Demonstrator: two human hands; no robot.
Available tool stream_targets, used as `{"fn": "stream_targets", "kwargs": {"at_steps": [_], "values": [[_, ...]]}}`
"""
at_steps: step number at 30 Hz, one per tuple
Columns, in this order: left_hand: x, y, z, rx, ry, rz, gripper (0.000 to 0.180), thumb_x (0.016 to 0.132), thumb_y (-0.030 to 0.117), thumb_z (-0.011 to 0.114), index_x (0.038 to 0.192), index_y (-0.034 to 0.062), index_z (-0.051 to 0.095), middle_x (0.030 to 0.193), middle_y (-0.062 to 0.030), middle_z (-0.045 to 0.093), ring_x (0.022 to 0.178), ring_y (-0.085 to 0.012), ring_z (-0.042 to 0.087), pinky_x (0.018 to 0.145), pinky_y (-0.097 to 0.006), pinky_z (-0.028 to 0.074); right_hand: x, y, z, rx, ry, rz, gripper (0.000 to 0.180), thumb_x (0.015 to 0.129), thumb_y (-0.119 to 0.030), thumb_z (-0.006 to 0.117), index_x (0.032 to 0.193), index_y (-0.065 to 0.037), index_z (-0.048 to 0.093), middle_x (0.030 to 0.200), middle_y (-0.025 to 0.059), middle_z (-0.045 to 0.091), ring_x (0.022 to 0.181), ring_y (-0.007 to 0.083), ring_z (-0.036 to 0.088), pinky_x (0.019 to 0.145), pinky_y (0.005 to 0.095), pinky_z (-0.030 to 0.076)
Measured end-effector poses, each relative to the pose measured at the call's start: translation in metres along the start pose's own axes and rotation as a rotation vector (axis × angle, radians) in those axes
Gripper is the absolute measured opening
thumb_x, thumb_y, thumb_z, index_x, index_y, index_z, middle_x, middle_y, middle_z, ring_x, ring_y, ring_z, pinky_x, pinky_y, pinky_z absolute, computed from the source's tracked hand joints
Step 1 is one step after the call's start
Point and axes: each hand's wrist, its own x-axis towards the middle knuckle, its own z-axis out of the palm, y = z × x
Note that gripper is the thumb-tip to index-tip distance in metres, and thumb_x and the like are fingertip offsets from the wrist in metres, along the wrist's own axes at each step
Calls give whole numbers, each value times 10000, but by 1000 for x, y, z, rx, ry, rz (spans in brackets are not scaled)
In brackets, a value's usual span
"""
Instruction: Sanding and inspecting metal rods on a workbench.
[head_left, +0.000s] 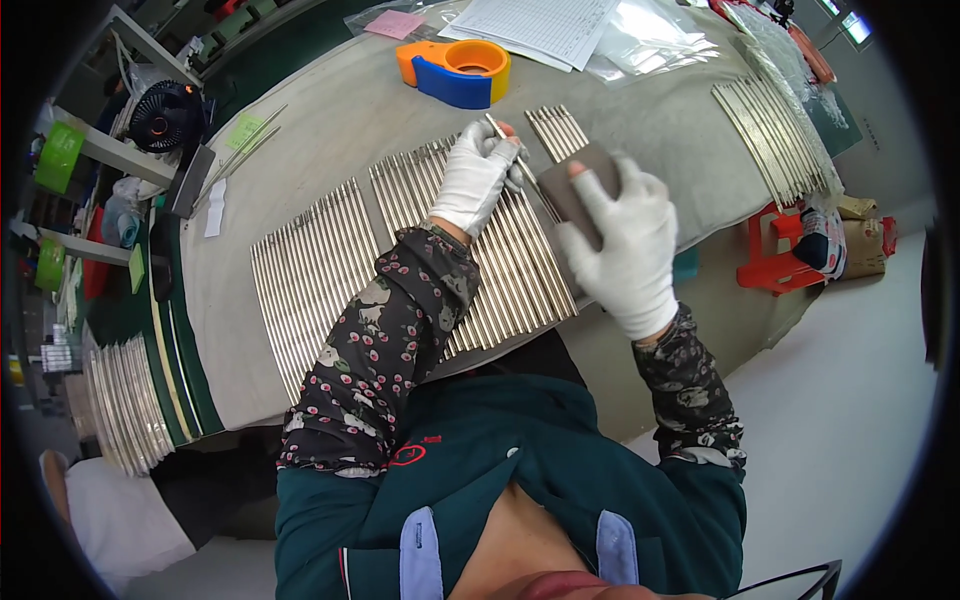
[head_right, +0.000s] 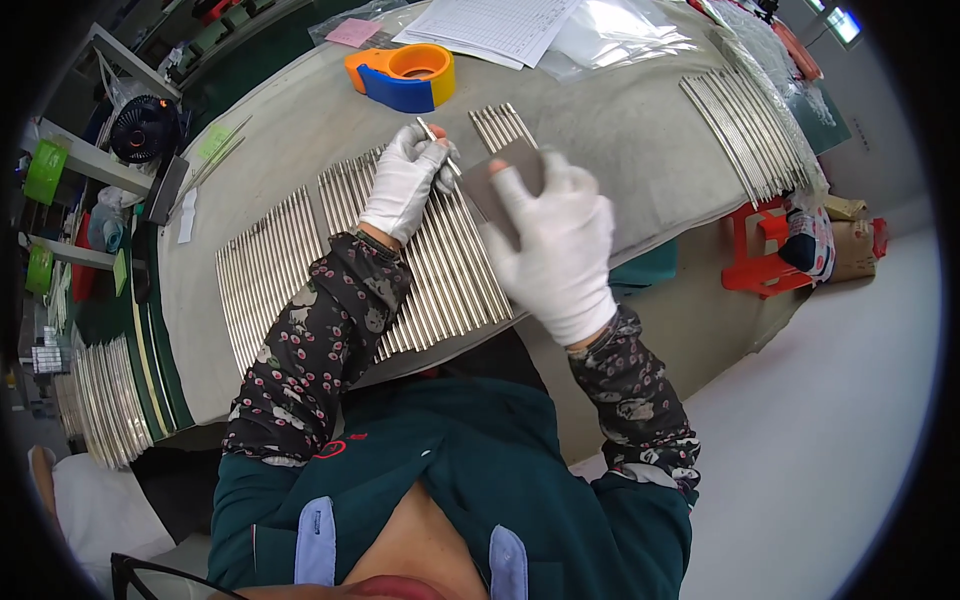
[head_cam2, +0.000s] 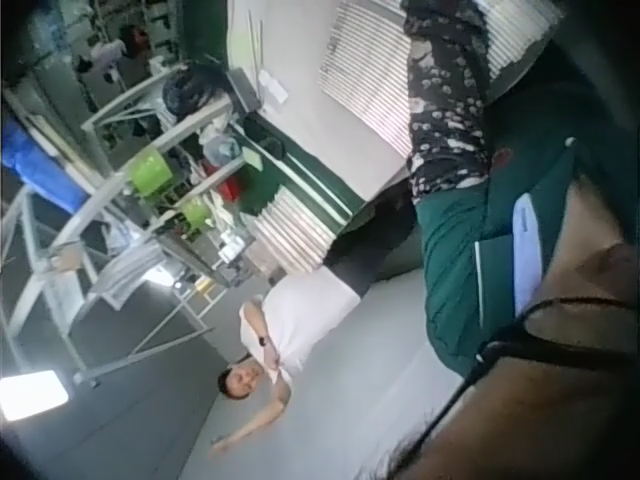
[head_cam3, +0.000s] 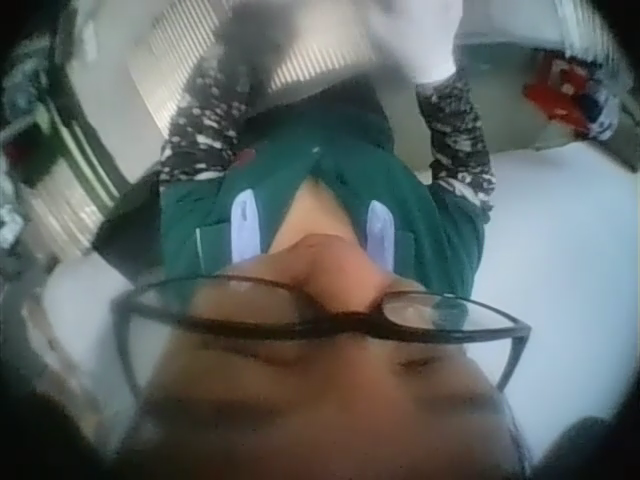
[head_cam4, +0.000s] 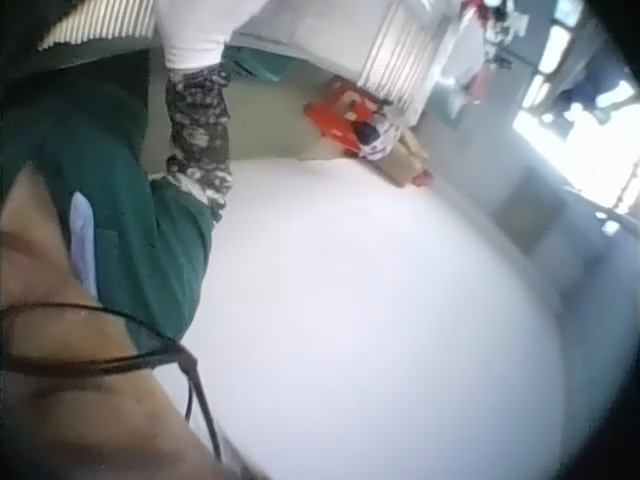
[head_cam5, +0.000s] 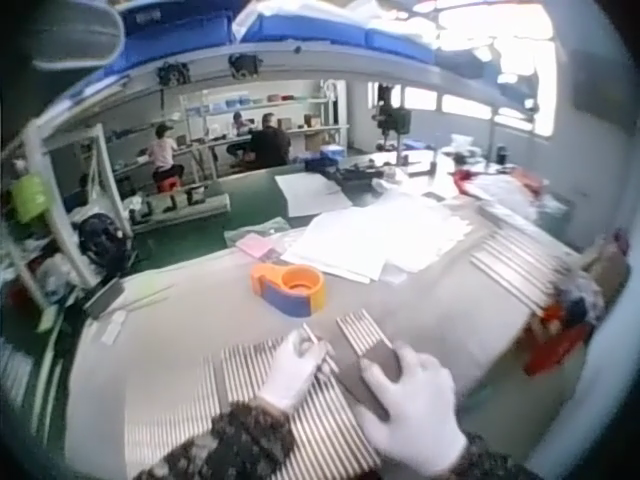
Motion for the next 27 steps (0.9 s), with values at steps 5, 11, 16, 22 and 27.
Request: {"fn": "stream_targets", "kwargs": {"at_steps": [5, 11, 16, 22, 27], "values": [[0, 0, 1, -18, 9, -20, 199, 947, 102, 546, 1108, 13, 471, 835, -57, 614, 593, -74, 559, 536, -189, 457, -1, 36, 11, -192, -81, 221, 472, 703, -261, 692, 1150, -123, 625, 1099, 199, 564, 939, 344, 551, 724, 417, 477], [-1, 1, 3, 21, 38, -24, 199, 946, 98, 544, 1105, 6, 469, 834, -63, 610, 594, -76, 565, 532, -192, 469, -14, 12, 6, 37, -137, 111, 501, 686, -218, 705, 1165, -103, 619, 1222, 229, 511, 1035, 380, 517, 873, 441, 442], [2, 1, 3, 12, 25, -14, 197, 944, 106, 551, 1094, 4, 474, 832, -68, 610, 583, -78, 565, 518, -190, 474, -15, 0, -10, 69, -76, -85, 490, 684, -206, 698, 1160, -112, 632, 1142, 234, 569, 985, 359, 557, 795, 418, 481], [0, 5, 8, 65, 69, -53, 189, 937, 101, 553, 1076, 0, 476, 812, -61, 604, 566, -74, 557, 508, -198, 472, -22, 29, -7, -48, -22, 135, 508, 671, -253, 723, 1155, -139, 617, 1213, 216, 518, 983, 348, 541, 776, 434, 461], [1, 7, 10, 108, 98, -72, 199, 938, 116, 557, 1076, -4, 478, 807, -57, 602, 565, -69, 555, 499, -194, 474, -28, 38, -3, -81, -78, 175, 527, 662, -245, 728, 1166, -134, 622, 1223, 225, 510, 995, 357, 532, 782, 430, 450]]}}
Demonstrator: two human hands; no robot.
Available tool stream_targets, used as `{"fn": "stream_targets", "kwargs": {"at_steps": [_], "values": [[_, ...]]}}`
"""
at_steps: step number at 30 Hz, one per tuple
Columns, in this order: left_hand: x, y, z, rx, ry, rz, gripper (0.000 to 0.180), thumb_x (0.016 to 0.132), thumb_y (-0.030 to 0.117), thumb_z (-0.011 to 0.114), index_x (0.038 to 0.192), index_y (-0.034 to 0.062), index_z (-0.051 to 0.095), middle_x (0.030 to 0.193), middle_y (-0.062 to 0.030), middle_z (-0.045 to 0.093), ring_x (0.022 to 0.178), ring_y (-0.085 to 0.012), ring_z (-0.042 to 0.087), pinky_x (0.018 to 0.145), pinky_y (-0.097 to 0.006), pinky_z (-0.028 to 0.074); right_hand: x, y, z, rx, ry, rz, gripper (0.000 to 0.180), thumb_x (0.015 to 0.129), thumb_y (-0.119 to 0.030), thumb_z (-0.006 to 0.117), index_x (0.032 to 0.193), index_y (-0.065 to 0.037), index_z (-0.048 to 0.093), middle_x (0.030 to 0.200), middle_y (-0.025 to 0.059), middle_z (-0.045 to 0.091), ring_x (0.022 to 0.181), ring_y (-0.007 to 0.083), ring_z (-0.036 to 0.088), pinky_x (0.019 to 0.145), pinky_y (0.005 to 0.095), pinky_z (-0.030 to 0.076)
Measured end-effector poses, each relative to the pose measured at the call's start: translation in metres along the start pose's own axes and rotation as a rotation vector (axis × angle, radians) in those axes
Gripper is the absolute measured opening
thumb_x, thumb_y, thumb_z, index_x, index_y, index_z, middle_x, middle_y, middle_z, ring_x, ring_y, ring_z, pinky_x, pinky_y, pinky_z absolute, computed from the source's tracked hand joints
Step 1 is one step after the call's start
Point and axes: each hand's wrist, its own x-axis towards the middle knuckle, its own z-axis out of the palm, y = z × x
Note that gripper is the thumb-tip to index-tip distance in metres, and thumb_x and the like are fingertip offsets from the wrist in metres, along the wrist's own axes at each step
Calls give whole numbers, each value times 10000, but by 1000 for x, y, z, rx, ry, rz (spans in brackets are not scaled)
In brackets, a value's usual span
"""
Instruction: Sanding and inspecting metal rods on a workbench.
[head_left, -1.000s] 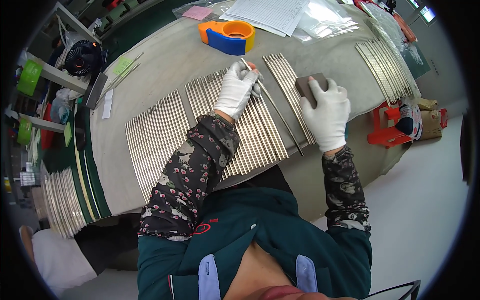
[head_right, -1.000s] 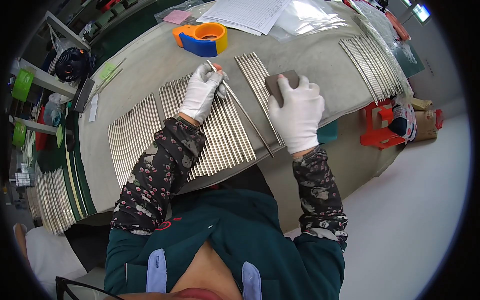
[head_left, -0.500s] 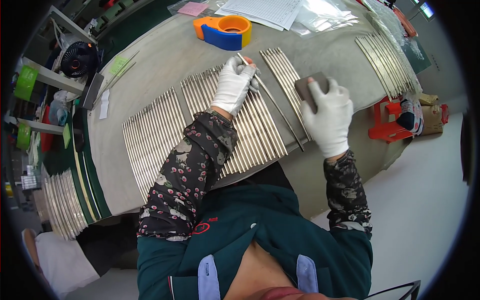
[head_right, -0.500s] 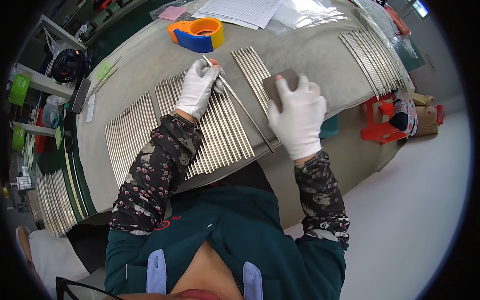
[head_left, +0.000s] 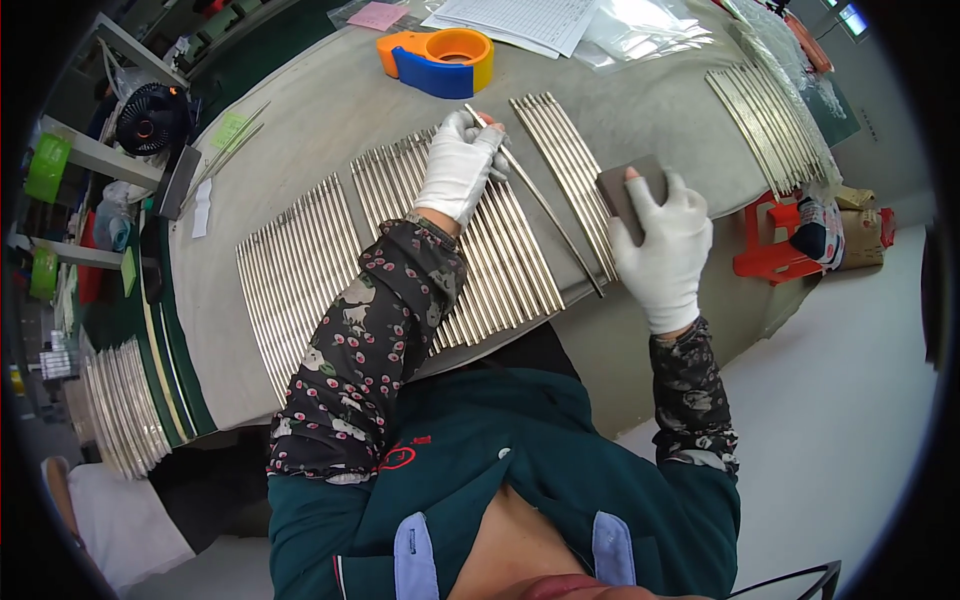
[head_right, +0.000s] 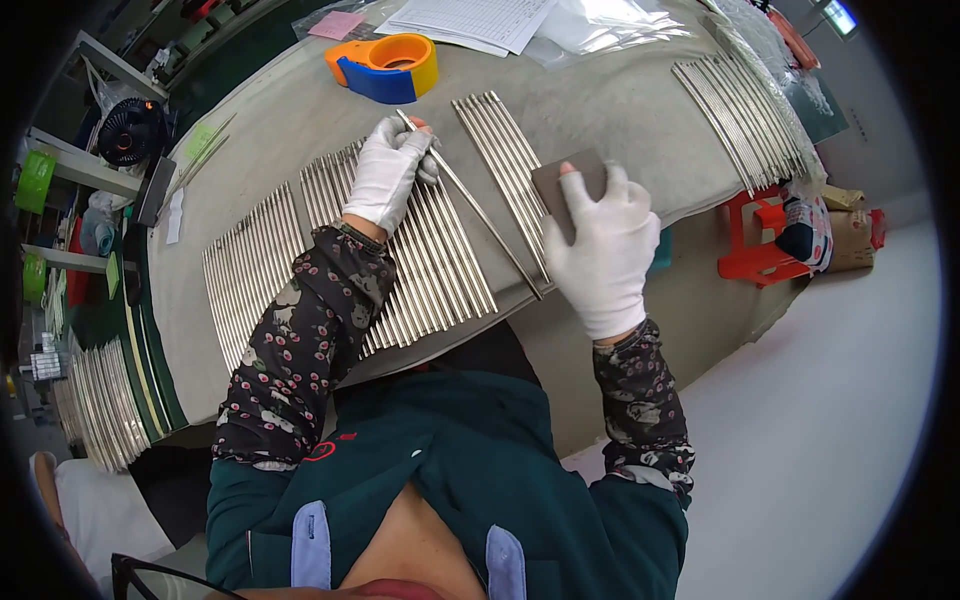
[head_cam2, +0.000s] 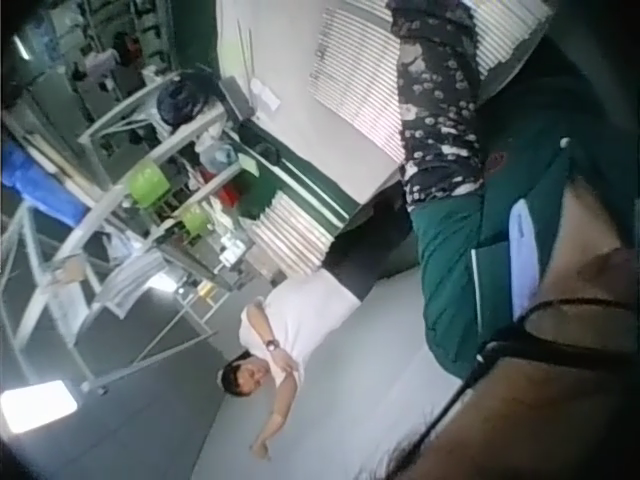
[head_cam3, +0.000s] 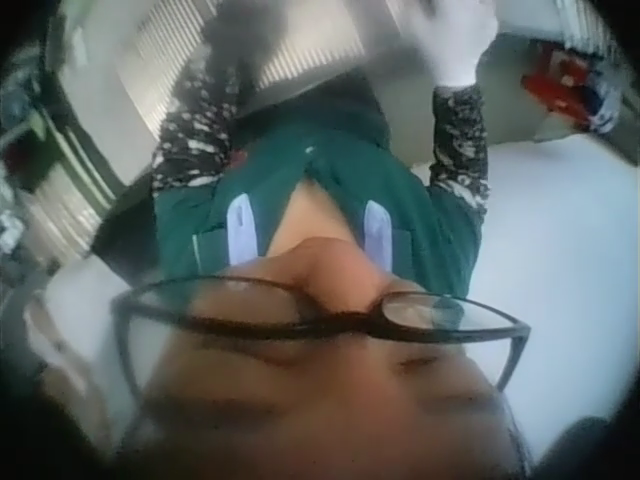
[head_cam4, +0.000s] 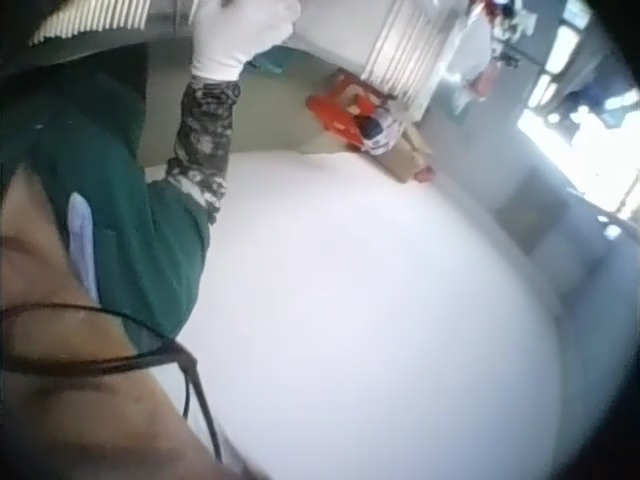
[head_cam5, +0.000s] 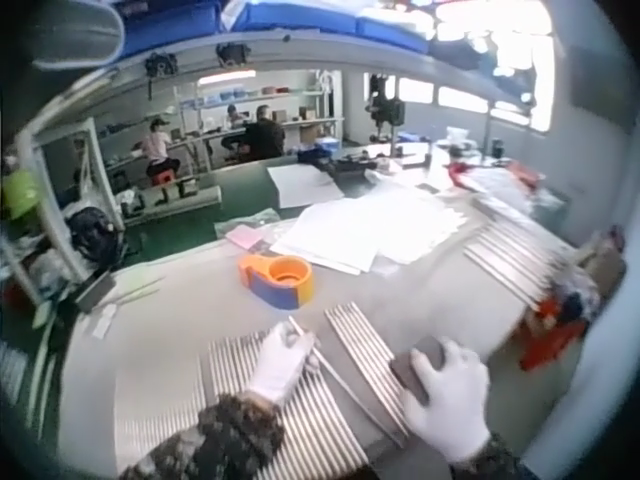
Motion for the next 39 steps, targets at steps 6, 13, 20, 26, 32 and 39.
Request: {"fn": "stream_targets", "kwargs": {"at_steps": [6, 13, 20, 26, 32, 39], "values": [[0, 2, 1, 24, 13, -13, 214, 940, 123, 555, 1089, -9, 477, 818, -59, 604, 572, -66, 555, 504, -192, 478, -12, -11, -2, 86, -53, -141, 507, 655, -229, 725, 1145, -140, 629, 1219, 210, 505, 1024, 352, 530, 766, 423, 466], [0, 0, 0, -6, 12, 9, 203, 940, 110, 543, 1091, -12, 482, 828, -65, 603, 585, -75, 556, 523, -205, 485, -18, -17, -10, 203, -130, -286, 487, 670, -228, 716, 1142, -138, 631, 1179, 216, 530, 997, 347, 534, 772, 416, 458], [9, 7, 4, 173, 60, -101, 359, 871, 146, 652, 1134, -24, 476, 802, -52, 610, 609, -98, 599, 533, -231, 495, -22, 34, -19, 41, 170, 38, 521, 659, -188, 728, 1165, -110, 631, 1147, 209, 541, 980, 361, 514, 857, 439, 445], [-8, 20, 20, 1201, 79, 488, 582, 753, 220, 722, 1213, -30, 468, 1104, -218, 547, 1039, -345, 563, 891, -407, 466, -54, 64, -19, 19, 180, 123, 600, 655, -129, 734, 1237, -129, 586, 1245, 242, 514, 1004, 377, 502, 881, 445, 429], [-83, 17, 28, 1330, -580, 678, 686, 820, 435, 619, 1310, -13, 451, 1326, -238, 426, 1217, -386, 428, 1039, -495, 309, -69, 68, -25, 49, 123, 153, 631, 642, -119, 736, 1252, -151, 579, 1256, 241, 505, 1023, 377, 497, 897, 443, 425], [-82, 8, 48, 1409, -534, 628, 765, 811, 535, 581, 1329, -11, 444, 1375, -251, 388, 1306, -411, 337, 1080, -555, 219, -68, 67, -15, 94, 107, 124, 670, 637, -102, 733, 1278, -163, 551, 1261, 242, 499, 1026, 380, 496, 896, 448, 423]]}}
